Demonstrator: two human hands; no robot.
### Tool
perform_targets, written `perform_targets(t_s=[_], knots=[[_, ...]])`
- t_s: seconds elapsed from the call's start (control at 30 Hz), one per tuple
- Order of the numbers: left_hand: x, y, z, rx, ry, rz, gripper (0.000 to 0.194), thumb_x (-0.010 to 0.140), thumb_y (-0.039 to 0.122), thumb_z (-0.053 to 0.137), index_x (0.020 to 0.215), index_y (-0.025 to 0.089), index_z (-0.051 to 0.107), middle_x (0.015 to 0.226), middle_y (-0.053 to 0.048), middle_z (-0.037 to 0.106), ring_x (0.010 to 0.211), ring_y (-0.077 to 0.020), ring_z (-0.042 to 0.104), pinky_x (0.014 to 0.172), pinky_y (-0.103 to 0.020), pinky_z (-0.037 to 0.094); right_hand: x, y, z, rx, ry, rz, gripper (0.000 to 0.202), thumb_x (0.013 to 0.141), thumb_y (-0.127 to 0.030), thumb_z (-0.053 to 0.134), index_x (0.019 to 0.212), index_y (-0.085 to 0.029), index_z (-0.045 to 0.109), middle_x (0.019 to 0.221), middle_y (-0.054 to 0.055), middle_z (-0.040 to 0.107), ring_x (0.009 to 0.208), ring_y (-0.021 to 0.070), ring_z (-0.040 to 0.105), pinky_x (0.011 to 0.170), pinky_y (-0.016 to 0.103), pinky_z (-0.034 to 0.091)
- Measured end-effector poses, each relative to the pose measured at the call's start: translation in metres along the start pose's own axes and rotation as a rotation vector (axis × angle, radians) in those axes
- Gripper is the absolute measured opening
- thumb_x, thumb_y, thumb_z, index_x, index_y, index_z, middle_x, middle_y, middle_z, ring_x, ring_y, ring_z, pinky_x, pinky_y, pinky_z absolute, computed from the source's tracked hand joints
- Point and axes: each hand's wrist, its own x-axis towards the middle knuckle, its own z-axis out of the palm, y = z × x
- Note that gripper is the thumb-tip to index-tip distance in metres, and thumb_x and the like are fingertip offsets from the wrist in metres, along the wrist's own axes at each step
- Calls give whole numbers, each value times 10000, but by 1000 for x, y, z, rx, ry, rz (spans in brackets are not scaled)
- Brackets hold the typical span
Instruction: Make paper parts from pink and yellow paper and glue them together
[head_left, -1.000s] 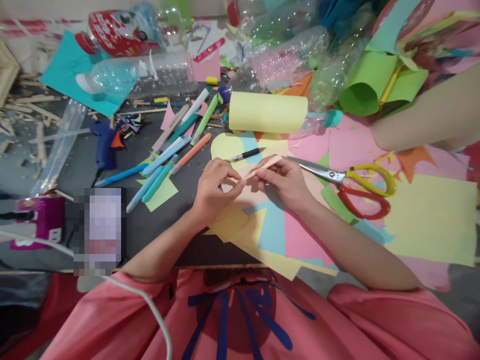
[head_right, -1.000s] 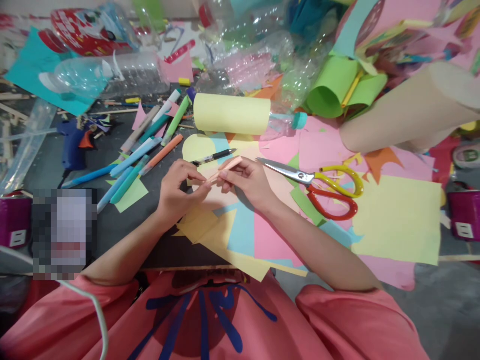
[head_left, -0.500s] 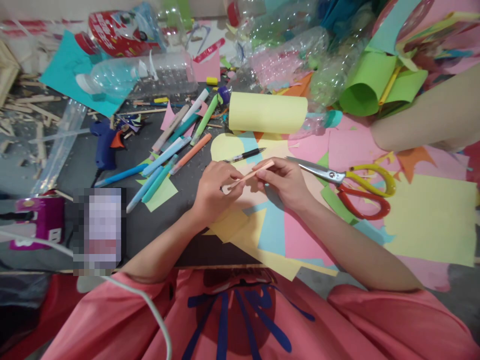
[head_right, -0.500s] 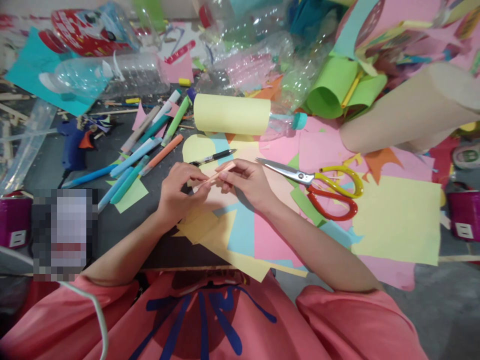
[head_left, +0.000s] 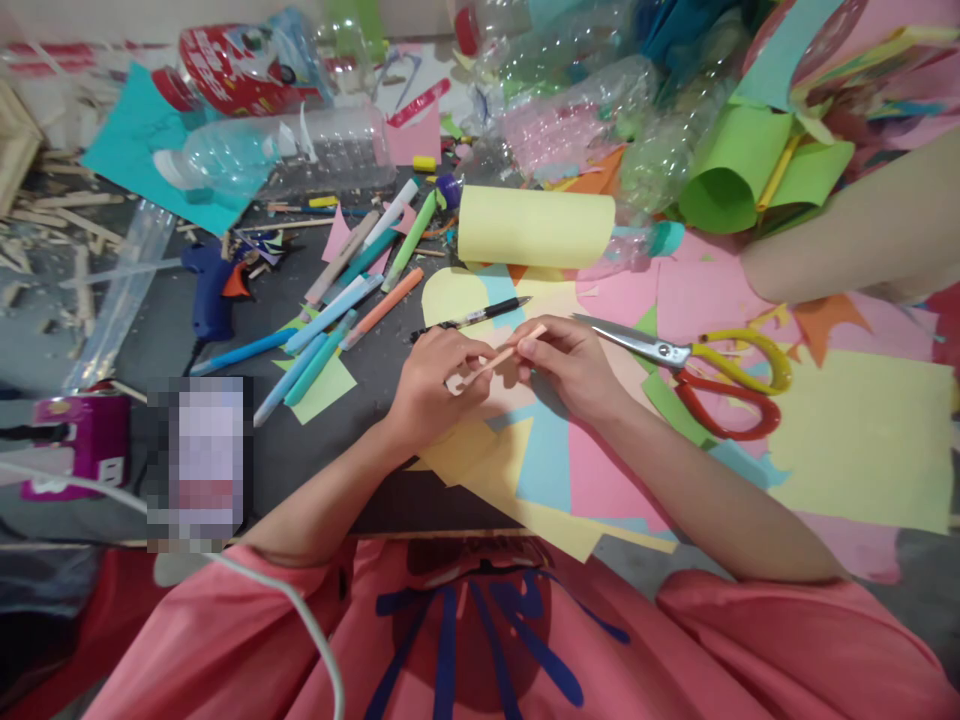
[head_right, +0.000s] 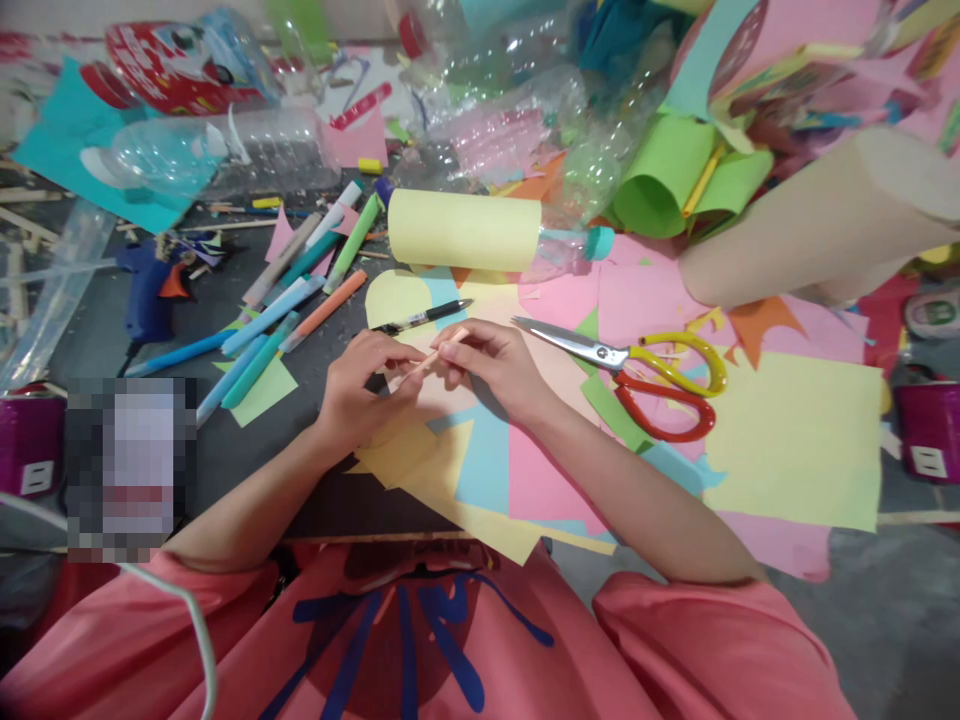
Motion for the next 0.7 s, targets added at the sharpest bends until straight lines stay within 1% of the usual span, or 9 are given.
perform_targets(t_s=[0.13, 0.27, 0.37, 0.57, 0.7], knots=[[1, 2, -1, -53, -21, -11, 75, 860, 151, 612, 890, 212, 643, 739, 16, 696, 678, -127, 602, 678, -285, 456, 1, -1, 0, -1, -11, 21, 337, 649, -503, 854, 664, -204, 700, 609, -39, 663, 453, 65, 543, 476, 236, 510], [2, 4, -4, -98, -54, -45, 50, 881, 192, 608, 874, 213, 653, 756, 3, 725, 675, -130, 620, 669, -291, 471, 1, -2, 0, 22, -24, 16, 330, 657, -499, 852, 660, -207, 699, 584, -44, 653, 449, 66, 542, 470, 233, 504], [3, 4, -4, -139, -65, -51, 66, 895, 218, 607, 867, 210, 666, 746, -1, 729, 661, -125, 622, 661, -286, 477, 1, -2, 0, 39, -22, 14, 327, 664, -498, 850, 656, -208, 700, 587, -41, 657, 453, 69, 552, 477, 233, 509], [4, 2, -6, -167, -114, -116, 102, 890, 247, 615, 867, 224, 712, 728, 1, 733, 634, -127, 610, 683, -297, 493, 1, -2, 0, 28, 13, 37, 382, 668, -569, 820, 696, -203, 713, 531, -48, 621, 457, 87, 555, 494, 249, 526], [3, 2, -7, -186, -99, -114, 93, 877, 223, 637, 870, 219, 729, 693, 11, 712, 611, -115, 593, 654, -275, 479, 1, -3, 1, 29, 14, 30, 388, 674, -569, 818, 696, -197, 707, 501, -59, 585, 441, 83, 545, 476, 240, 517]])
